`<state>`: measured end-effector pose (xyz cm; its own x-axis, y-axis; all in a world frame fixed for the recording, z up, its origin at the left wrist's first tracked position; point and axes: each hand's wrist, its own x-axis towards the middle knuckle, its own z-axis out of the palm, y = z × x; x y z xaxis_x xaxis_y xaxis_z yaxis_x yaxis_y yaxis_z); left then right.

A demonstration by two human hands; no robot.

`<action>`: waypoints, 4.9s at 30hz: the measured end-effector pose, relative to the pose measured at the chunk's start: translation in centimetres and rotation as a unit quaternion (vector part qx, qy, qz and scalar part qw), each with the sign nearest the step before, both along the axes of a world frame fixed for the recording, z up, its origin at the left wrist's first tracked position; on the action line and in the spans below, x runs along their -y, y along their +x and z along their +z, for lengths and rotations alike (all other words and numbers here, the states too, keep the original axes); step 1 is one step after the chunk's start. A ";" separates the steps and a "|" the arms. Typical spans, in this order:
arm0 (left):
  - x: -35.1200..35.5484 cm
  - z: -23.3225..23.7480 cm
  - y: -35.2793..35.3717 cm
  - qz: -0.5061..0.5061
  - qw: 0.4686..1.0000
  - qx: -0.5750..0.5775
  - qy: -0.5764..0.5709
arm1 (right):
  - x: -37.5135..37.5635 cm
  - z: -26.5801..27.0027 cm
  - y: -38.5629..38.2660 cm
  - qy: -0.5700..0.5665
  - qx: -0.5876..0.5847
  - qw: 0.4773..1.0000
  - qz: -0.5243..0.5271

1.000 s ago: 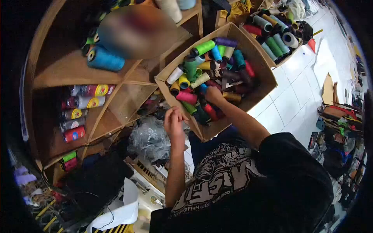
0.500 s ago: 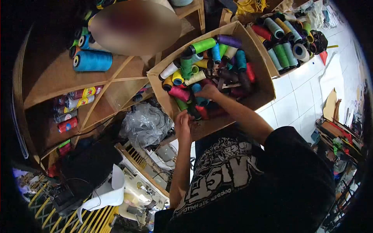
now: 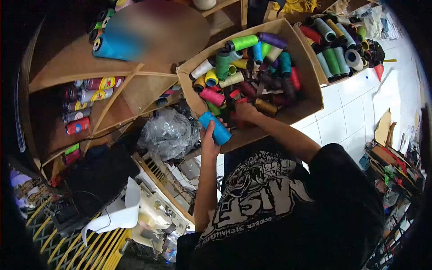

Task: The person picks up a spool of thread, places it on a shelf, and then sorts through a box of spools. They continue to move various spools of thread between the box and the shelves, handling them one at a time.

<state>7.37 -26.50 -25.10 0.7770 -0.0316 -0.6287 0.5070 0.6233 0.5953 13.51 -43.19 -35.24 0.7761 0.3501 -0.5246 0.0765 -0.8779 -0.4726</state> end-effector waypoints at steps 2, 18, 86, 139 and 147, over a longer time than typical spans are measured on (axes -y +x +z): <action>-0.4 0.5 -0.5 0.006 1.000 0.012 -0.002 | -1.2 -1.5 -1.0 -0.028 -0.006 0.998 -0.053; -1.5 1.4 0.3 -0.055 0.973 0.118 -0.192 | -0.8 12.5 4.4 0.311 0.131 0.941 0.023; -2.1 9.4 -9.9 0.208 0.921 0.221 -0.245 | -8.1 35.2 1.8 0.331 -0.020 0.689 0.645; -28.2 10.8 -12.6 0.319 0.851 0.343 -0.240 | -59.0 28.8 11.6 0.522 0.385 0.761 0.034; -28.7 11.9 -12.0 0.331 0.860 0.322 -0.217 | -64.4 25.7 16.6 0.427 0.418 0.801 0.013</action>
<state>-4.63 2.22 -13.18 0.8974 0.4293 -0.1020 -0.3927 0.8825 0.2589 30.11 21.22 -9.54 0.7175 0.3260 0.6156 0.6937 -0.2537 -0.6741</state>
